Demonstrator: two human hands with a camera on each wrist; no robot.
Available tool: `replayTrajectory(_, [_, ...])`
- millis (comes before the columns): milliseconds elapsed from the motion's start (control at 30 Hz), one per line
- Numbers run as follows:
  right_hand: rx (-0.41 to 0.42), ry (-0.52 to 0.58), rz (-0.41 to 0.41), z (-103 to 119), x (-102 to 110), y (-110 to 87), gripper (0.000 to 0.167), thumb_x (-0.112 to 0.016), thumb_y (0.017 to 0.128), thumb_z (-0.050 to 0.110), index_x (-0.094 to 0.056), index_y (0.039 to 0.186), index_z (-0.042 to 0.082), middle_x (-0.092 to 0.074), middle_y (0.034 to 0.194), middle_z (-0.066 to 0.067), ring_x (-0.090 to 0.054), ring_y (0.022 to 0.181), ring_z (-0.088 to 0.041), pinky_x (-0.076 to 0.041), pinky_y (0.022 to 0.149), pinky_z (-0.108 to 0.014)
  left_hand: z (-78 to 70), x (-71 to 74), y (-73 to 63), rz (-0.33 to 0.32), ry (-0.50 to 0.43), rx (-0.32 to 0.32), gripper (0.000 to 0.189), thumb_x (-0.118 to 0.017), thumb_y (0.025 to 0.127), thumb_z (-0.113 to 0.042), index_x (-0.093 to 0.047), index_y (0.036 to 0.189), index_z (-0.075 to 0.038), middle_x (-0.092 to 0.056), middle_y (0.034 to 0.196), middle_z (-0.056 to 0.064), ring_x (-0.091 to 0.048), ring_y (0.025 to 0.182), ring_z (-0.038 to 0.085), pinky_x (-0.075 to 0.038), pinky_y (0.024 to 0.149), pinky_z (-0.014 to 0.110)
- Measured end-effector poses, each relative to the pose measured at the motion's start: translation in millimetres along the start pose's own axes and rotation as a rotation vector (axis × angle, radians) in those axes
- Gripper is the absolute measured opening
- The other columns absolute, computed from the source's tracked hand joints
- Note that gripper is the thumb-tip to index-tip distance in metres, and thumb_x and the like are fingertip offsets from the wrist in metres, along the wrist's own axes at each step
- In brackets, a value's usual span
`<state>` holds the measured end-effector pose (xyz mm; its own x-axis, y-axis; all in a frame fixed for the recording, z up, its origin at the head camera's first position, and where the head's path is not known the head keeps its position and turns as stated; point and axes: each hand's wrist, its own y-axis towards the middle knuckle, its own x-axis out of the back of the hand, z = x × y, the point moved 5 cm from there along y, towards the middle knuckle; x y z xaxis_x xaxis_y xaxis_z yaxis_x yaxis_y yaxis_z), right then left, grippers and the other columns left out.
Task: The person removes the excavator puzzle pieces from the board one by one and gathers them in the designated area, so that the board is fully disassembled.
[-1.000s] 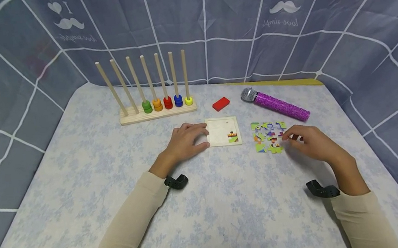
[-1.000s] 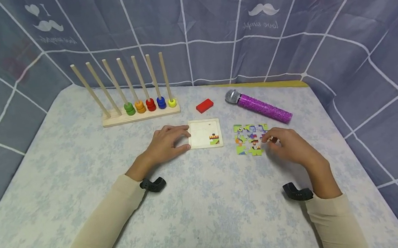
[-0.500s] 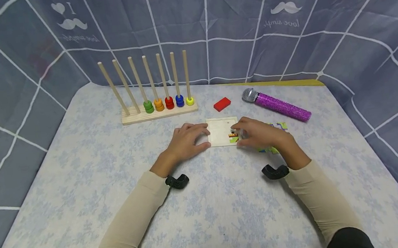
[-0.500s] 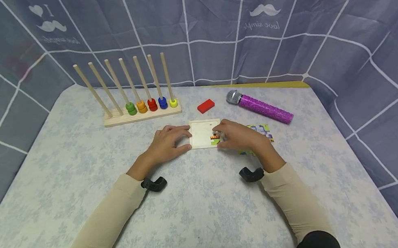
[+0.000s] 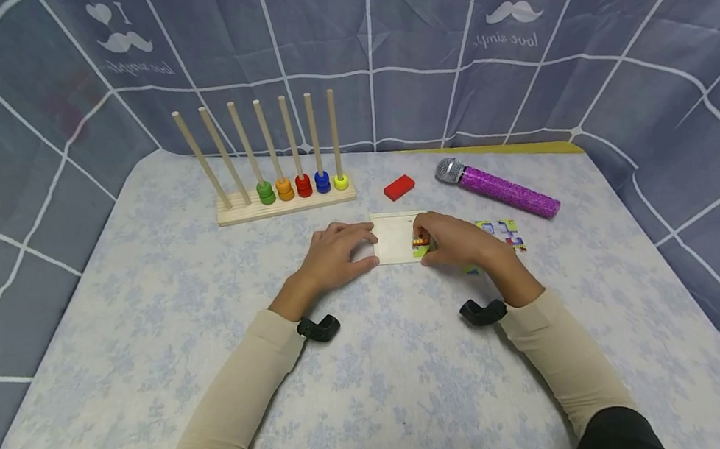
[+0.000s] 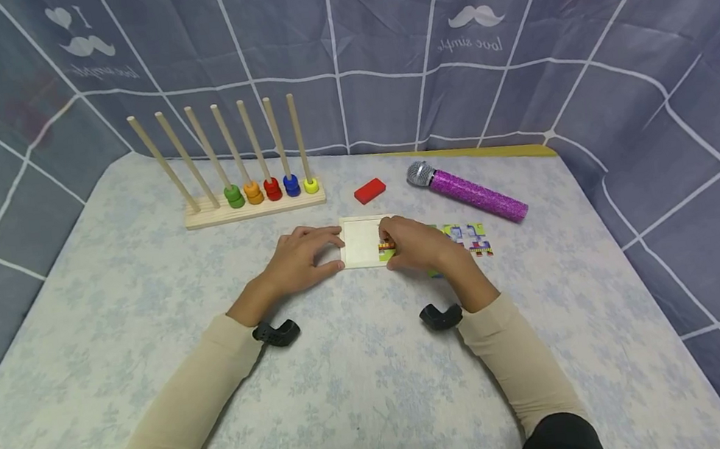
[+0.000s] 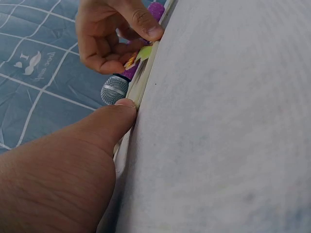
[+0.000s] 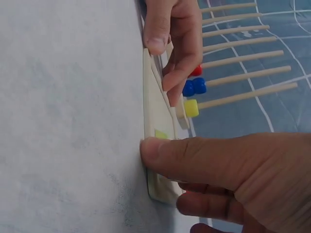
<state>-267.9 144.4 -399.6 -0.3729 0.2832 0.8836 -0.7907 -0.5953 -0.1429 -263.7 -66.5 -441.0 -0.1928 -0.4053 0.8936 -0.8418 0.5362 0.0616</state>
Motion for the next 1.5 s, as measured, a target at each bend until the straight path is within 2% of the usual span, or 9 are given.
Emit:
replayTrajectory(133, [-0.016, -0.061, -0.008, 2.5, 0.5, -0.2, 0.042, -0.087, 0.081, 0.012, -0.058, 0.11, 0.004, -0.057, 0.095, -0.007, -0.05, 0.083, -0.021, -0.043, 0.073, -0.038, 0.3, -0.5, -0.3, -0.007, 0.0, 0.001, 0.04, -0.065, 0.097, -0.048, -0.065, 0.13, -0.024, -0.046, 0.154, -0.005, -0.042, 0.133, 0.026, -0.032, 0.098, 0.052])
replayTrajectory(300, [-0.012, -0.121, -0.006, 4.0, 1.8, -2.3, 0.043, -0.087, 0.081, 0.013, -0.061, 0.114, 0.004, -0.06, 0.1, -0.005, -0.053, 0.086, -0.021, -0.046, 0.078, -0.039, 0.4, -1.1, -0.1, 0.0, -0.004, 0.0, 0.04, -0.065, 0.097, -0.047, -0.065, 0.13, -0.024, -0.046, 0.154, -0.005, -0.042, 0.133, 0.026, -0.032, 0.098, 0.052])
replayTrajectory(600, [0.055, -0.091, -0.02, 3.9, 7.6, -5.4, 0.038, -0.083, 0.085, 0.008, -0.066, 0.118, -0.001, -0.066, 0.109, -0.009, -0.06, 0.099, -0.024, -0.048, 0.089, -0.043, 1.6, -0.6, 1.2, 0.0, -0.002, -0.004, 0.04, -0.065, 0.097, -0.047, -0.064, 0.13, -0.024, -0.045, 0.155, -0.006, -0.041, 0.133, 0.025, -0.032, 0.098, 0.051])
replayTrajectory(733, [0.035, -0.128, -0.069, 0.9, 11.4, -8.7, 0.035, -0.078, 0.087, 0.01, -0.068, 0.119, 0.0, -0.068, 0.112, -0.01, -0.061, 0.099, -0.024, -0.05, 0.086, -0.044, 1.4, -1.4, 1.2, -0.001, -0.004, -0.009, 0.04, -0.065, 0.097, -0.047, -0.064, 0.13, -0.024, -0.045, 0.155, -0.005, -0.041, 0.133, 0.026, -0.032, 0.098, 0.051])
replayTrajectory(867, [0.008, -0.117, -0.148, -10.4, 26.4, -17.7, 0.03, -0.069, 0.09, 0.011, -0.071, 0.119, 0.006, -0.07, 0.115, -0.007, -0.063, 0.099, -0.026, -0.051, 0.081, -0.045, 0.8, -1.6, 1.2, 0.002, -0.003, -0.012, 0.04, -0.064, 0.097, -0.047, -0.064, 0.131, -0.024, -0.045, 0.155, -0.005, -0.041, 0.133, 0.026, -0.032, 0.098, 0.051])
replayTrajectory(1000, [-0.013, -0.048, -0.207, -27.7, 46.4, -38.1, 0.027, -0.068, 0.094, 0.012, -0.072, 0.12, 0.01, -0.071, 0.116, -0.005, -0.065, 0.101, -0.029, -0.053, 0.075, -0.046, 0.6, -0.5, 0.3, 0.002, -0.001, -0.003, 0.04, -0.065, 0.097, -0.047, -0.064, 0.131, -0.024, -0.044, 0.155, -0.006, -0.04, 0.134, 0.026, -0.031, 0.098, 0.051])
replayTrajectory(1167, [-0.08, -0.042, -0.28, -57.0, 62.1, -86.0, 0.023, -0.071, 0.094, 0.009, -0.073, 0.117, 0.007, -0.072, 0.111, -0.013, -0.065, 0.097, -0.033, -0.05, 0.068, -0.046, 1.2, -0.9, -0.3, 0.002, -0.001, 0.004, 0.04, -0.065, 0.097, -0.047, -0.064, 0.131, -0.025, -0.044, 0.156, -0.006, -0.04, 0.134, 0.025, -0.031, 0.099, 0.051])
replayTrajectory(1333, [-0.161, -0.078, -0.297, -84.1, 54.0, -134.6, 0.024, -0.071, 0.095, 0.01, -0.072, 0.118, 0.005, -0.072, 0.11, -0.017, -0.068, 0.093, -0.035, -0.049, 0.072, -0.051, 2.1, -1.6, -0.1, 0.007, -0.004, 0.004, 0.041, -0.066, 0.097, -0.047, -0.064, 0.131, -0.024, -0.044, 0.156, -0.006, -0.04, 0.134, 0.025, -0.031, 0.099, 0.051])
replayTrajectory(1500, [-0.192, -0.009, -0.3, -99.2, 35.0, -163.0, 0.027, -0.071, 0.095, 0.006, -0.07, 0.121, 0.003, -0.071, 0.113, -0.021, -0.07, 0.093, -0.038, -0.05, 0.079, -0.059, 1.4, -0.7, 1.0, 0.003, -0.012, -0.004, 0.041, -0.066, 0.097, -0.047, -0.065, 0.131, -0.024, -0.045, 0.155, -0.005, -0.04, 0.134, 0.026, -0.031, 0.097, 0.052])
